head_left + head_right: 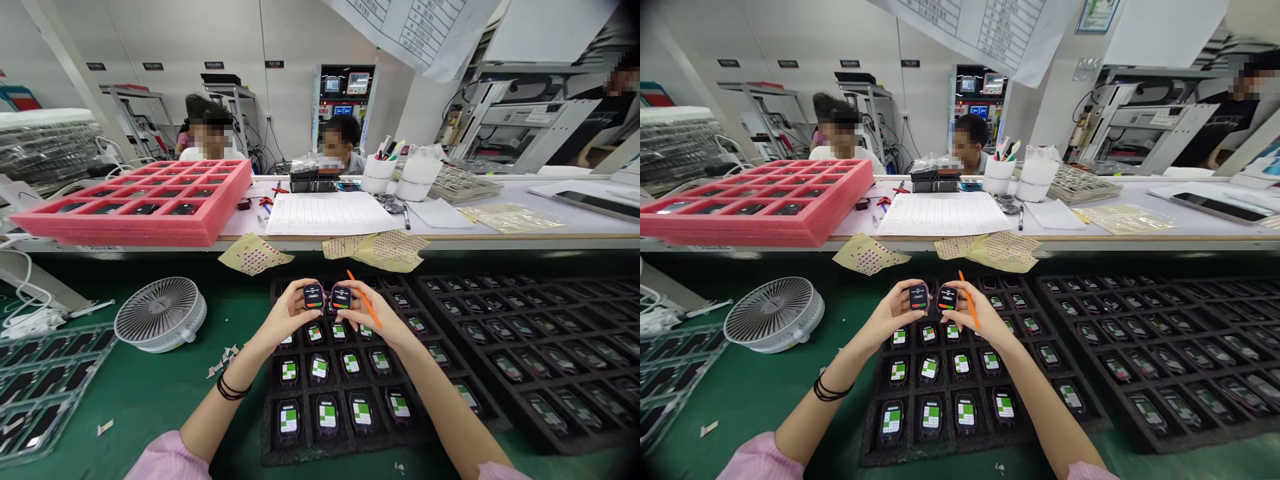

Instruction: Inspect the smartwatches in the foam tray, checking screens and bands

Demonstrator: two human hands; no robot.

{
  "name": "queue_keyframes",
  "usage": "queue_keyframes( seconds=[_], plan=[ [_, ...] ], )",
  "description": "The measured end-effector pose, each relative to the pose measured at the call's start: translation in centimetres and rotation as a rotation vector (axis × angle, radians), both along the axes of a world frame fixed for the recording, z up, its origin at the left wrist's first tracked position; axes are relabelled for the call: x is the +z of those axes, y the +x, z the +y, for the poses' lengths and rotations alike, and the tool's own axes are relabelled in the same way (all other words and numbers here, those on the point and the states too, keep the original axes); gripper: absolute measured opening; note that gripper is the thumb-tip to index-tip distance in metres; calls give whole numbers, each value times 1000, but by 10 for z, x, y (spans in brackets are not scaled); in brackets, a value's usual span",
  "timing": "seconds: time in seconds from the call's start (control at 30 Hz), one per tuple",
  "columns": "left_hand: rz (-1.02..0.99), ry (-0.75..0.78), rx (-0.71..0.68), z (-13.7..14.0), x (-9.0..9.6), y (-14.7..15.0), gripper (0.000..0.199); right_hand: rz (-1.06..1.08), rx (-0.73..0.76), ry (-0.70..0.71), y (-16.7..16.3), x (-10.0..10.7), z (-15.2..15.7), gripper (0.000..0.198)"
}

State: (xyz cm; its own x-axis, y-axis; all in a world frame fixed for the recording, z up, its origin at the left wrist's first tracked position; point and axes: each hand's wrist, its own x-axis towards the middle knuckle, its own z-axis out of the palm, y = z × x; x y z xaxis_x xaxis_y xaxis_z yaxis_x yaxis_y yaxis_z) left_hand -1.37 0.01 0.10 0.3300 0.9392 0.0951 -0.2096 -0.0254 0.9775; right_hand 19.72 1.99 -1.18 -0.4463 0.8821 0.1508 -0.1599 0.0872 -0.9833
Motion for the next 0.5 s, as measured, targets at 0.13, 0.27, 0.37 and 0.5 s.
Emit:
queue_keyframes(
  seconds=[0.13, 0.27, 0.37, 0.5],
  plan=[
    [144, 92, 74, 1, -2, 1, 47, -33, -11, 59, -3, -7, 3, 41],
    [156, 111, 113, 1, -3, 3, 41, -63, -2, 68, -4, -8, 2, 38],
    [156, 116, 127, 1, -4, 4, 40, -61, -1, 69, -5, -7, 1, 38],
    [153, 89, 131, 1, -3, 5, 37, -77, 8, 60, -5, -4, 0, 38]
  ],
)
